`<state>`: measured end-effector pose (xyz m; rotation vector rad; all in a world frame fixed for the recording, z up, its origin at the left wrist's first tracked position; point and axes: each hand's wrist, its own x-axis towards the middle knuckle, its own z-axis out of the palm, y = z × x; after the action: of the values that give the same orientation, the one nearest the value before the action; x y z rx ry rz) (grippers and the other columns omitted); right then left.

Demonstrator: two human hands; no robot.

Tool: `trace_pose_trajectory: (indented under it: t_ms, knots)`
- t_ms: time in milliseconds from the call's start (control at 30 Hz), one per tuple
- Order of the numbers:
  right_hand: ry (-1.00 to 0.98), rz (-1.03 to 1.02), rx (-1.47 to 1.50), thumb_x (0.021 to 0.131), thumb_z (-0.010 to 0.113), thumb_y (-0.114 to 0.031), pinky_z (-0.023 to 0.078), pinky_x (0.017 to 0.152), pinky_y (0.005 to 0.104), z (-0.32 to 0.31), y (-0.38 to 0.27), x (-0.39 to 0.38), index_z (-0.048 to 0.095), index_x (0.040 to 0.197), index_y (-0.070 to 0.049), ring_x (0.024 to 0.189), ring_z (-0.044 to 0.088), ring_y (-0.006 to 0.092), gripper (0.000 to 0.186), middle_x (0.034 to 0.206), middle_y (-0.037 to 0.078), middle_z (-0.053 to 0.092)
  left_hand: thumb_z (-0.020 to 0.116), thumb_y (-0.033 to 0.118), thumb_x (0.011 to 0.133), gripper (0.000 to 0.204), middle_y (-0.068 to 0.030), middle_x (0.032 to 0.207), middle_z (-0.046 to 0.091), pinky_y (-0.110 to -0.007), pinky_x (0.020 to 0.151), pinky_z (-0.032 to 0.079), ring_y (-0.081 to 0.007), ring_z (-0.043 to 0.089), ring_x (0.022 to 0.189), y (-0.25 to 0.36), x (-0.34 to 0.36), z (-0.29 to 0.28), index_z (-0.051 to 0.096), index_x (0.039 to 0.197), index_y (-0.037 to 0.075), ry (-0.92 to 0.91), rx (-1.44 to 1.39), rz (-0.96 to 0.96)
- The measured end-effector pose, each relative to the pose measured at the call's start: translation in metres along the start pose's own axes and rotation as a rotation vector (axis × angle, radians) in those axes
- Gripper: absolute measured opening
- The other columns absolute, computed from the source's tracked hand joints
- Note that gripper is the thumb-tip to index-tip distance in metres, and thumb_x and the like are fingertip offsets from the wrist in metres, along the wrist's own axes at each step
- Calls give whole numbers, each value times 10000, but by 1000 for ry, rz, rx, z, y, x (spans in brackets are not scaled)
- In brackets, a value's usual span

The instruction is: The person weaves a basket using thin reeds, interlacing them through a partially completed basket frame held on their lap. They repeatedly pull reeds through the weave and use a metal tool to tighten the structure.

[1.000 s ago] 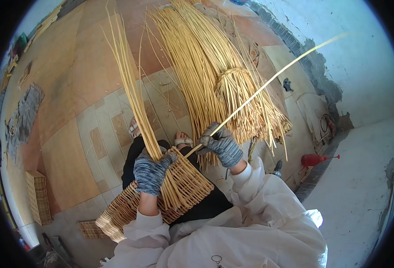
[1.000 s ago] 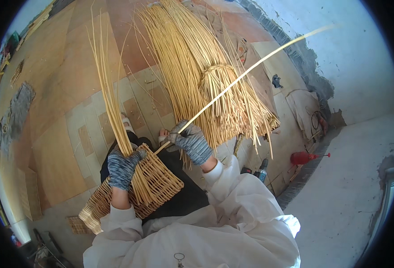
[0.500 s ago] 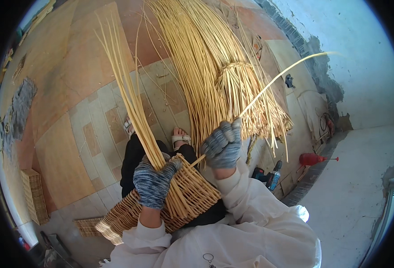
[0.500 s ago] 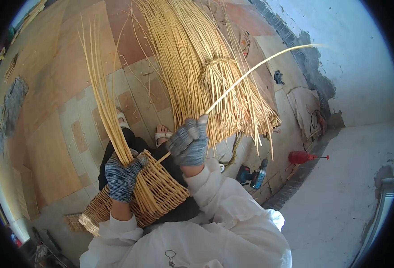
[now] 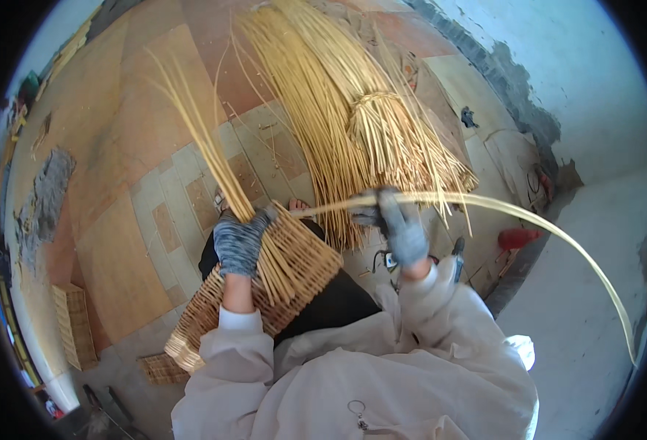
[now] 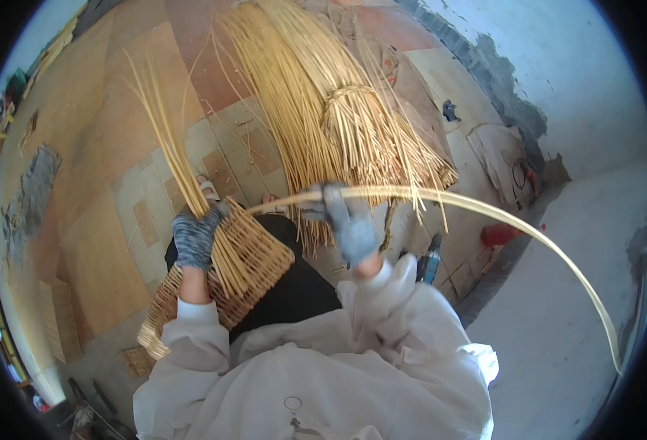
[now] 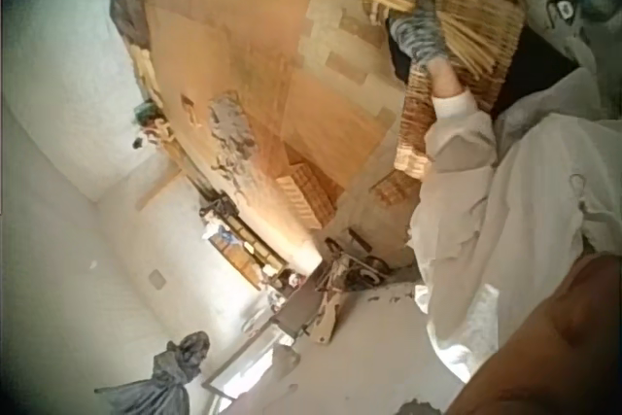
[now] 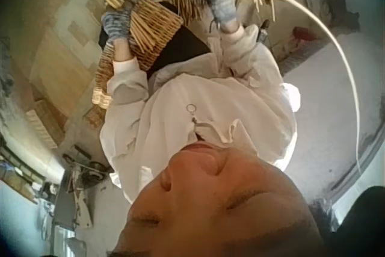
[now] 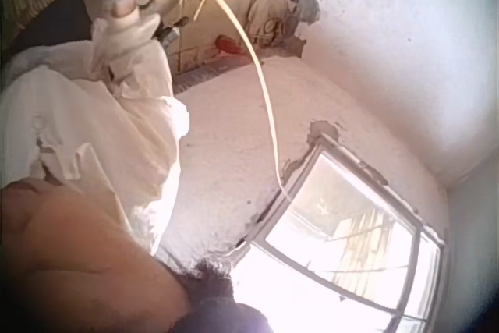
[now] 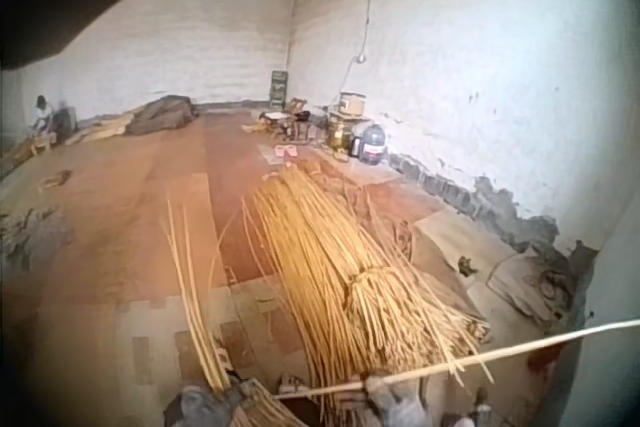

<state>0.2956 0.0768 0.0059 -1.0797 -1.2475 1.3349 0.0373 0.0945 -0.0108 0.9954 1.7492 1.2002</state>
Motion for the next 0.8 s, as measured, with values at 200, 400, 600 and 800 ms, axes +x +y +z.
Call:
trace_pose_trajectory:
  t_ms: [200, 400, 600, 800]
  knots:
    - [-271, -319, -532, 801, 702, -334, 490, 554, 261, 77, -5, -19, 593, 1154, -17, 658, 613, 140, 487, 845, 74, 657, 723, 84, 783, 246, -66, 871, 637, -250, 677, 508, -136, 601, 747, 31, -28, 5, 593, 979, 9, -92, -458, 139]
    - [-605, 480, -29, 763, 753, -289, 461, 512, 258, 63, -52, -28, 627, 1095, 19, 596, 563, 108, 470, 799, 67, 663, 691, 96, 810, 279, -97, 923, 663, -285, 696, 542, -189, 637, 793, 59, -83, -17, 603, 1057, 0, -131, -687, -86]
    - [81, -89, 154, 874, 597, -102, 516, 560, 258, 6, -71, -23, 609, 846, 19, 709, 633, 156, 125, 794, 91, 639, 657, 145, 833, 264, -138, 825, 657, -271, 633, 508, -157, 626, 692, 7, -56, -33, 605, 1021, -33, 140, -205, 190]
    - [-215, 310, 266, 822, 651, -37, 574, 572, 276, 3, -11, 44, 569, 943, 20, 715, 638, 187, 157, 795, 96, 620, 620, 100, 844, 239, -113, 760, 624, -275, 604, 469, -146, 567, 634, -11, -35, -10, 572, 1025, -50, 130, 147, 252]
